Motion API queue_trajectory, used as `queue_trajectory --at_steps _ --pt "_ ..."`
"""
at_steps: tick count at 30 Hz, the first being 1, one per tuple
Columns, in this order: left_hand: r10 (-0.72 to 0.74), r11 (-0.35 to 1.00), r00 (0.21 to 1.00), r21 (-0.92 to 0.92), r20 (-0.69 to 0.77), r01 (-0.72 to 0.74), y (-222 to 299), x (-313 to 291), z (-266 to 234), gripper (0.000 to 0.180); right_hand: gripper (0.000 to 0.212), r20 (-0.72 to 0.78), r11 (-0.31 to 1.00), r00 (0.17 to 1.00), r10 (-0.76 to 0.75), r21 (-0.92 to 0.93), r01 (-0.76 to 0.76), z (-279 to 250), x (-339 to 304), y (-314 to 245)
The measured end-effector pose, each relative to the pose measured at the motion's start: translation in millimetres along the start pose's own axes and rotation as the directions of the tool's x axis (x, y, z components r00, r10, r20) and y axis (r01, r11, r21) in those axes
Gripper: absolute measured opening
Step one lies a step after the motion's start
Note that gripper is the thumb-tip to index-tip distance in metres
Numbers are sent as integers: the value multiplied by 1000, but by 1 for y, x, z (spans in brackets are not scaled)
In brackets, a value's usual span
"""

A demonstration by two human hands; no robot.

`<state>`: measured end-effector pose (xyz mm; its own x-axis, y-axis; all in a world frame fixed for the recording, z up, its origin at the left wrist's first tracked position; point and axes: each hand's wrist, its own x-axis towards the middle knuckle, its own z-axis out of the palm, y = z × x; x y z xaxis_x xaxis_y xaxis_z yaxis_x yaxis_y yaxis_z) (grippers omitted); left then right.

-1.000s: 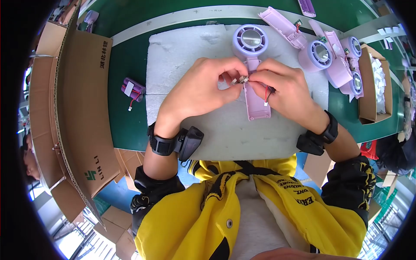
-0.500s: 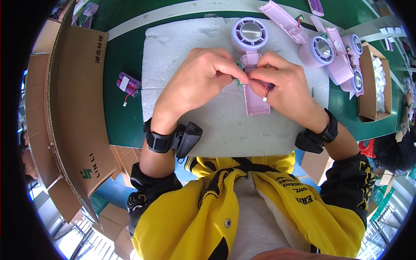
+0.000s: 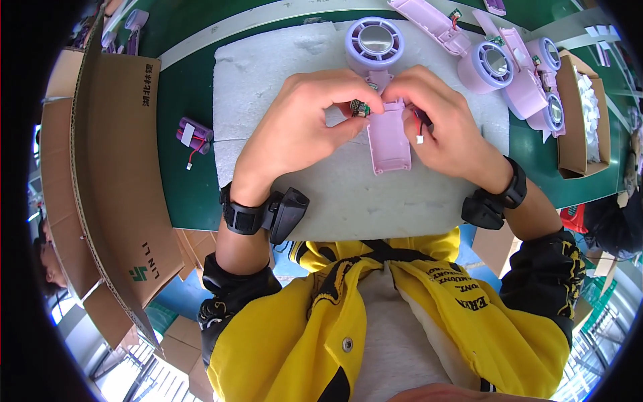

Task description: The person assembles handheld fans by connecting battery packs to circuit boards and fitting them into the fan housings. After testing each fan, the person removes the components and repeats the process with new parts.

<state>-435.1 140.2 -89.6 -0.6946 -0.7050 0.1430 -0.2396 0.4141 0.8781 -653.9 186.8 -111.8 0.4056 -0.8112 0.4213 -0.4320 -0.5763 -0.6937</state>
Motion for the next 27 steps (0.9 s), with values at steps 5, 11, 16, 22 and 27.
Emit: queue_trajectory --at_steps 5,11,16,22,27 --pt "77 996 997 47 13 -78 2 0 0 23 48 -11 998 1000 27 -49 -28 1 -1 -6" --pt "103 992 995 75 4 -103 15 4 11 21 55 -89 967 994 68 -239 -88 9 1 -21" --pt "128 989 991 83 -47 -124 7 3 18 18 53 -120 961 992 38 -267 -69 12 2 -17" --pt "-31 997 998 -72 -51 27 -1 1 13 13 37 -138 995 989 60 -67 -70 4 -1 -4" --pt "-201 917 979 -357 -27 179 -2 0 12 12 17 18 963 985 169 209 -169 -12 0 7"
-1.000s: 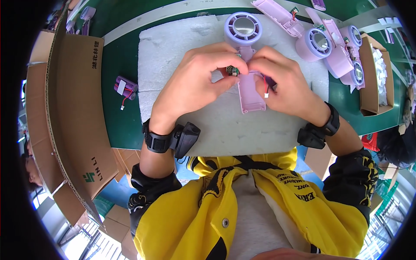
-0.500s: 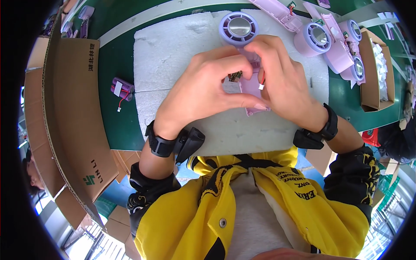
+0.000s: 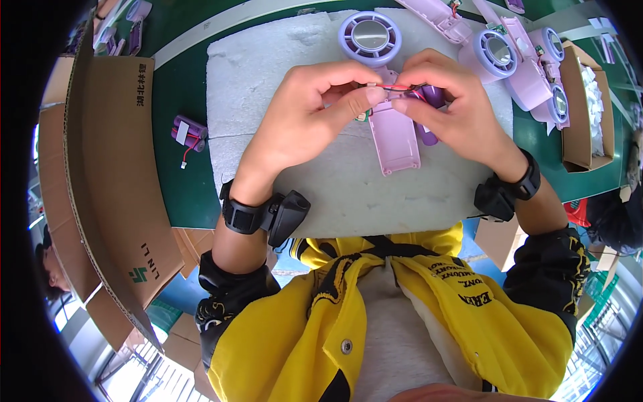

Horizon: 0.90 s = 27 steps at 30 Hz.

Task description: The person assembles handheld fans by connecting battery packs to circuit boards and fitting them into the fan housings. After testing each fan, the person removes the components and repeats the process with new parts.

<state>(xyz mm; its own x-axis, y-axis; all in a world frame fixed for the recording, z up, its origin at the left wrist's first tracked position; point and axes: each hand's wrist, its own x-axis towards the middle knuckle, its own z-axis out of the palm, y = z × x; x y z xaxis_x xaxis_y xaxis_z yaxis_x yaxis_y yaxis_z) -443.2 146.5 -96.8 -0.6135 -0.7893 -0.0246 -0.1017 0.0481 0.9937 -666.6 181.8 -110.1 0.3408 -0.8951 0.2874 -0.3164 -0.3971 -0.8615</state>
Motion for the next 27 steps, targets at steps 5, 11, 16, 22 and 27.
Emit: queue_trajectory --at_steps 5,11,16,22,27 --pt "-36 995 999 -89 -3 35 2 1 -2 12 9 106 958 966 234 146 -248 -8 3 -11" --pt "-25 993 1000 -113 -16 23 2 0 0 14 9 23 997 999 32 -65 -30 0 0 -16" --pt "-49 997 999 -63 -8 49 3 0 -4 15 8 -82 998 997 4 -67 -9 13 -1 -15" --pt "-126 991 988 45 85 122 10 0 -12 20 8 -73 973 995 -71 -226 53 8 -4 -18" --pt "-57 991 988 -110 141 73 12 -3 -14 30 9 2 993 999 -41 -113 41 1 0 -11"
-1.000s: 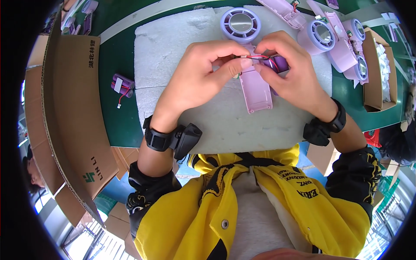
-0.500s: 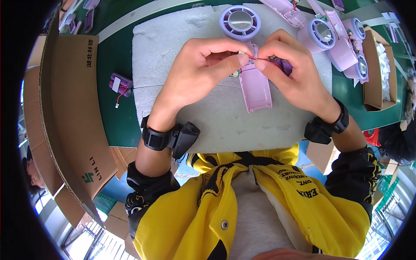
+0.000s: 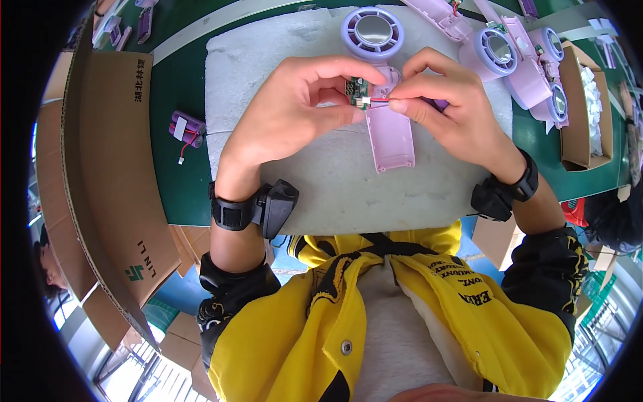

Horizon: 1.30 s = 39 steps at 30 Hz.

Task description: The person assembles handheld fans by connecting battery packs to circuit boards and fitting them into the fan housings. After testing each fan, the person removes the components and repeats the process with new parts.

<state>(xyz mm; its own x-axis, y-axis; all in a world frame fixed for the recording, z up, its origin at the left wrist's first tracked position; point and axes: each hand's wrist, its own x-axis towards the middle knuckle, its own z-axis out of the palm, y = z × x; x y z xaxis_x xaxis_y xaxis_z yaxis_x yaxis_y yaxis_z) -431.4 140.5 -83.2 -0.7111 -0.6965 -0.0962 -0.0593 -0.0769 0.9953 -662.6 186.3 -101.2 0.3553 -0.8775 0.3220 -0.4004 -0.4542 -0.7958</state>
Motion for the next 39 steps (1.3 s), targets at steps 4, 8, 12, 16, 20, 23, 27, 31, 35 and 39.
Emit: queue_trajectory --at_steps 4,8,12,16,20,23,27,31,35,39 --pt "-45 997 999 -57 18 46 -2 1 -5 38 8 65 998 998 19 53 -22 1 1 2" --pt "-31 998 999 -57 17 32 -6 4 -6 36 7 48 999 998 39 12 -39 3 0 2" --pt "-25 997 1000 -71 -7 25 -7 4 -5 33 7 19 998 998 51 -23 -51 4 0 1" --pt "-2 996 1000 -88 -29 0 -7 4 -5 32 7 -14 999 999 49 -18 -49 7 -1 3" --pt "-1 998 998 -69 -59 -3 -6 4 -3 32 8 -24 999 1000 -4 -46 3 10 -2 0" --pt "15 998 992 -58 -127 -23 -7 3 -1 30 8 -8 997 1000 -25 -68 24 12 -4 -3" --pt "0 1000 990 -12 -143 -2 -5 3 0 32 7 -25 994 997 -77 -80 75 14 -4 -2" --pt "73 994 992 94 -105 -64 -7 2 3 38 10 16 980 989 -149 -128 150 14 -3 -2" --pt "178 963 975 226 -135 -145 -12 4 7 41 20 -70 971 989 -127 -212 110 14 0 -6" --pt "147 966 975 237 -170 -104 -13 5 12 40 29 -144 977 989 -47 -215 15 17 2 -14"
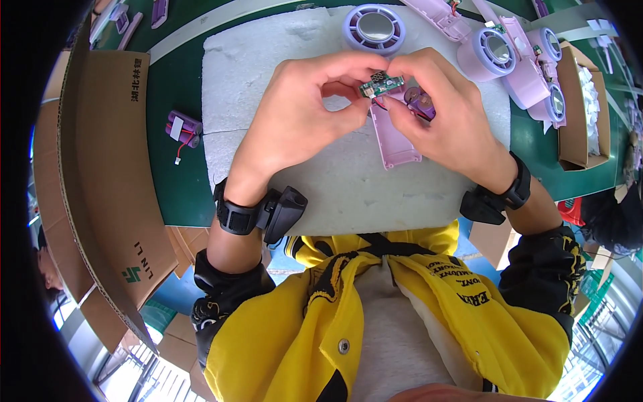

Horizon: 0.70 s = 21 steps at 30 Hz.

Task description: The person assembles handheld fans by connecting battery packs to circuit boards and fitting them into the fan housings. After testing each fan, the person removes the components and repeats the process with new parts.

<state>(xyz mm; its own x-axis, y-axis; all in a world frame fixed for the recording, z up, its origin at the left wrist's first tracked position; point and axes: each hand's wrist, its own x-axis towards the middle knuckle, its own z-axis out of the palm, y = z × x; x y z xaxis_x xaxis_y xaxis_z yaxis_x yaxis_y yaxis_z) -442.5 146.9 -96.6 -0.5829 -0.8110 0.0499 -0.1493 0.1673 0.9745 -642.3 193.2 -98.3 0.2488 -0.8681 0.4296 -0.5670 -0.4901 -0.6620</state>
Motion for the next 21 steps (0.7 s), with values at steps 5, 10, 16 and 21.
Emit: queue_trajectory --at_steps 5,10,16,21 --pt "-50 997 999 -62 -21 48 3 1 3 37 36 -24 999 998 -51 -14 51 0 1 5" --pt "-118 992 992 -60 -54 115 4 -1 2 34 39 -24 999 999 -40 -20 40 -2 2 7" --pt "-119 993 987 -40 -106 115 1 -2 6 27 37 -44 1000 999 -16 -25 15 -2 2 10" --pt "-55 998 989 34 -136 61 3 -1 9 24 36 -48 999 998 34 -14 -35 -2 2 10"
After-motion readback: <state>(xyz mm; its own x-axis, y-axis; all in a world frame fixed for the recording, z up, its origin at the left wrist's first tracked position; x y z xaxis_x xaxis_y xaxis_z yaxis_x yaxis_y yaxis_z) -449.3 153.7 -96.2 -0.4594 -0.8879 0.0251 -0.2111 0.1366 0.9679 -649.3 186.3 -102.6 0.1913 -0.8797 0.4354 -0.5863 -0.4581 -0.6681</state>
